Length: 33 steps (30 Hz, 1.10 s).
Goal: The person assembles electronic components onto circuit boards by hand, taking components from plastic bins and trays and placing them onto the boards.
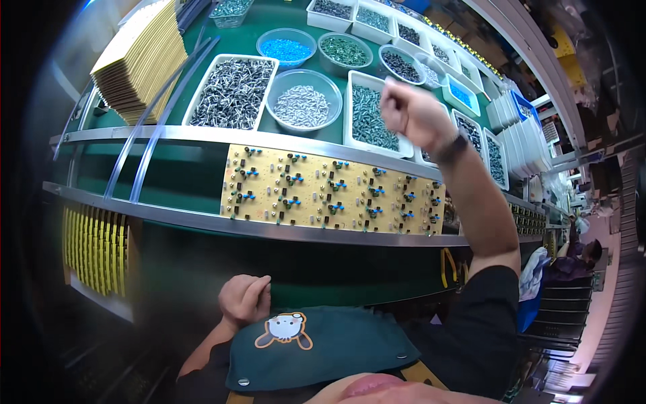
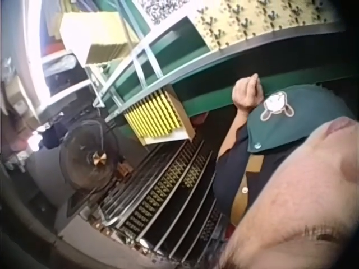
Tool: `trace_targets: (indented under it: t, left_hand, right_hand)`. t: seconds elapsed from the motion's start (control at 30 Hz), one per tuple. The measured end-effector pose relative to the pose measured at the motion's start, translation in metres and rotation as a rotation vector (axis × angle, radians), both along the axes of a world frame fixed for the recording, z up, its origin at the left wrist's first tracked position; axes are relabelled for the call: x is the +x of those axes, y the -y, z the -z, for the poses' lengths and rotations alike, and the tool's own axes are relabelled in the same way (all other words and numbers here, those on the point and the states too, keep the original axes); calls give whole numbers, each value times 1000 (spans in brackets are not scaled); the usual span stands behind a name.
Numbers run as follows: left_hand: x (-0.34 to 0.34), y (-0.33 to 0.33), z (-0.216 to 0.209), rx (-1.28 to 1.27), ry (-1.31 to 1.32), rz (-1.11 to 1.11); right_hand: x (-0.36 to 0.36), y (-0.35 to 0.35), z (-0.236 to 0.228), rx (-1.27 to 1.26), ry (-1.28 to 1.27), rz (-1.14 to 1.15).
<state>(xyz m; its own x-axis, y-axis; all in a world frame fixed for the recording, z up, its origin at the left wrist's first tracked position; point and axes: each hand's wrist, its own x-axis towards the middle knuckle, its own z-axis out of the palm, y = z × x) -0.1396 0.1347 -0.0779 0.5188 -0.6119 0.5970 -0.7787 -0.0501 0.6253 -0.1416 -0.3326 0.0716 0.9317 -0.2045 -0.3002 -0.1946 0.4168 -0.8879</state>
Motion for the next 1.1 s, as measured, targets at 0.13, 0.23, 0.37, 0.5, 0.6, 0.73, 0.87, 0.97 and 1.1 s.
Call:
trace_targets:
  t: [0.13, 0.23, 0.37, 0.5, 0.6, 0.73, 0.87, 0.97, 1.1]
  left_hand:
    - [-3, 15, 6, 36, 154, -82]
    - [-4, 11, 9, 74, 186, -118]
    - [-3, 15, 8, 77, 185, -80]
    - [-9, 6, 4, 166, 180, -126]
    - [-9, 5, 6, 157, 181, -130]
    - [-9, 10, 9, 133, 192, -125]
    - [-9, 12, 6, 117, 223, -152]
    - [-7, 13, 2, 98, 223, -156]
    - [-10, 8, 2, 94, 238, -167]
  right_hand:
    - [72, 111, -2, -193, -88, 579]
    - [75, 124, 11, -489, -252, 615]
    - [17, 151, 12, -1768, -647, 26]
    - [-30, 99, 33, -1822, -473, 127]
    - [-56, 82, 32, -1613, -388, 145]
    - [-69, 79, 40, -1580, -642, 48]
    - [-62, 76, 52, -1111, -817, -2]
    - [-60, 92, 55, -1209, -887, -102]
    - [-49, 108, 90, -1572, -873, -61]
